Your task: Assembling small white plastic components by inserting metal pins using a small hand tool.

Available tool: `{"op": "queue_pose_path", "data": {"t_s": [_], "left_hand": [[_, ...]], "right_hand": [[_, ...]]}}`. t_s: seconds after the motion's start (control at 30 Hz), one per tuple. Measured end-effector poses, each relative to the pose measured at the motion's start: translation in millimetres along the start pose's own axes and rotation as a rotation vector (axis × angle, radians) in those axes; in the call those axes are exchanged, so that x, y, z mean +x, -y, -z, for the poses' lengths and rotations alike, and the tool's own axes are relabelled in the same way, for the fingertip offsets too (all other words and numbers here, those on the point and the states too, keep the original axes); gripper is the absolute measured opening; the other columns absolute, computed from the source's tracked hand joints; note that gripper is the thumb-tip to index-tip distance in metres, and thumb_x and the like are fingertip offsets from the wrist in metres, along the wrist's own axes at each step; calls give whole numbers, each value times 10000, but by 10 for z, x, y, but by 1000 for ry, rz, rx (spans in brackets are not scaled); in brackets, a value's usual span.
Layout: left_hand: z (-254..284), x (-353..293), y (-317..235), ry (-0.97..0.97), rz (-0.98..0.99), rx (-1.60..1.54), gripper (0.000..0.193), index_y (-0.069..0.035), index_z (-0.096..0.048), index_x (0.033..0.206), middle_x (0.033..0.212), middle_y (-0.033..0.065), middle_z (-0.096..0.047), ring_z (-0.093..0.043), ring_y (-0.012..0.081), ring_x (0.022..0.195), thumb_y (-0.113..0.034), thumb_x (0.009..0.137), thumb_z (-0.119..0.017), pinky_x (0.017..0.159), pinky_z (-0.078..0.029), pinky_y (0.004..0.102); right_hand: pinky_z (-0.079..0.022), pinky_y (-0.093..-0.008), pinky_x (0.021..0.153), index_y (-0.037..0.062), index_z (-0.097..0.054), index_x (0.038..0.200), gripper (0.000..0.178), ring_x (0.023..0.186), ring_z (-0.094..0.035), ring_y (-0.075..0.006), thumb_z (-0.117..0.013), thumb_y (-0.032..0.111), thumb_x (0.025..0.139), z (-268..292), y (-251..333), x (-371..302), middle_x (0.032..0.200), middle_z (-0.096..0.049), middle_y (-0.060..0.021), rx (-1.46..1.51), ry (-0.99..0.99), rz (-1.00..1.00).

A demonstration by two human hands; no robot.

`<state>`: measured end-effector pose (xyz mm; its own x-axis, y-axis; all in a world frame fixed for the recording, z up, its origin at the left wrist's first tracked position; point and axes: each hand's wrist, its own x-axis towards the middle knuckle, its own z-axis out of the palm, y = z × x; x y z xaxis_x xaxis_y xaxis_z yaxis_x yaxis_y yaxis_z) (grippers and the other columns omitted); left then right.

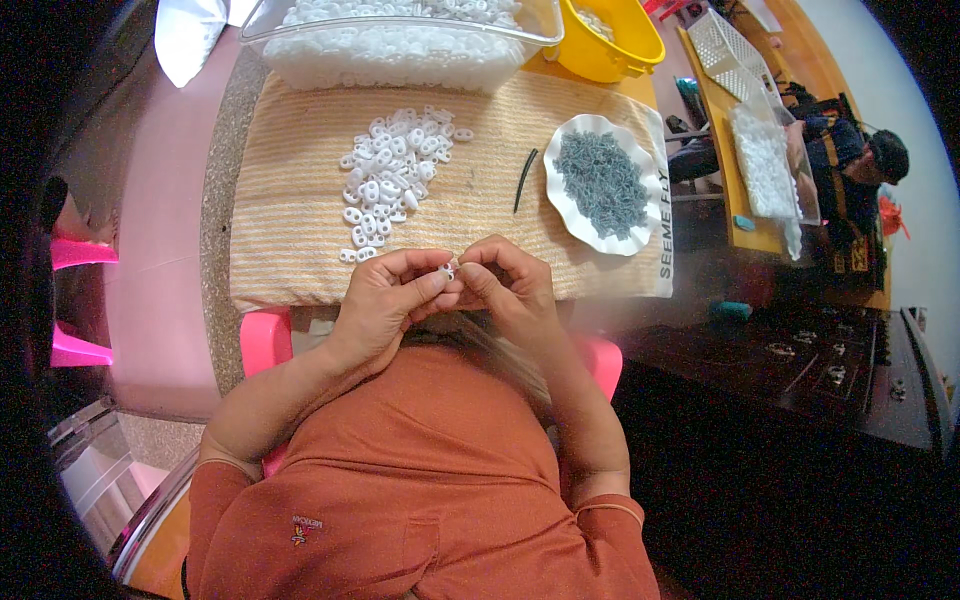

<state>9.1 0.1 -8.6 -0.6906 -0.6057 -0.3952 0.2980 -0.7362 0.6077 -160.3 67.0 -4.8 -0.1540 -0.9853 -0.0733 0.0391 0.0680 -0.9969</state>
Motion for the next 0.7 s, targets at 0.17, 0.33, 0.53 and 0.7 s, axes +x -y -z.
{"op": "queue_pose_path", "data": {"t_s": [0.17, 0.33, 0.53, 0.7], "left_hand": [[-10, -4, -6, -5, -4, 2, 225, 44, -591, 1109, 954, 80, -658, -644, 108, 817, -51, 905, -607, 758, -551, 224], [-9, -1, 0, -18, -3, 11, 216, 38, -596, 1095, 936, 71, -658, -640, 101, 804, -60, 903, -615, 749, -550, 221], [-1, 4, 6, -17, 1, 8, 192, 14, -610, 1070, 937, 81, -665, -657, 128, 809, -57, 892, -625, 761, -570, 251], [-1, 1, 4, -19, 6, -1, 184, 14, -610, 1063, 937, 84, -664, -657, 132, 821, -57, 894, -621, 760, -572, 256]], "right_hand": [[-538, -214, 683, 0, -583, 973, 65, 776, -608, -68, -560, 49, 938, -5, 2, -6, 858, -622, -22, -10, 5, 3], [-532, -216, 695, 1, -592, 951, 49, 779, -607, -69, -562, 33, 928, -32, 40, -10, 861, -616, -19, -33, -17, -32], [-521, -211, 682, -3, -594, 943, 48, 779, -595, -63, -565, 30, 925, -41, 43, -10, 863, -610, -15, -47, -22, -25], [-517, -208, 683, -6, -594, 941, 48, 781, -586, -59, -569, 30, 924, -34, 34, -11, 862, -605, -12, -54, -28, -47]]}}
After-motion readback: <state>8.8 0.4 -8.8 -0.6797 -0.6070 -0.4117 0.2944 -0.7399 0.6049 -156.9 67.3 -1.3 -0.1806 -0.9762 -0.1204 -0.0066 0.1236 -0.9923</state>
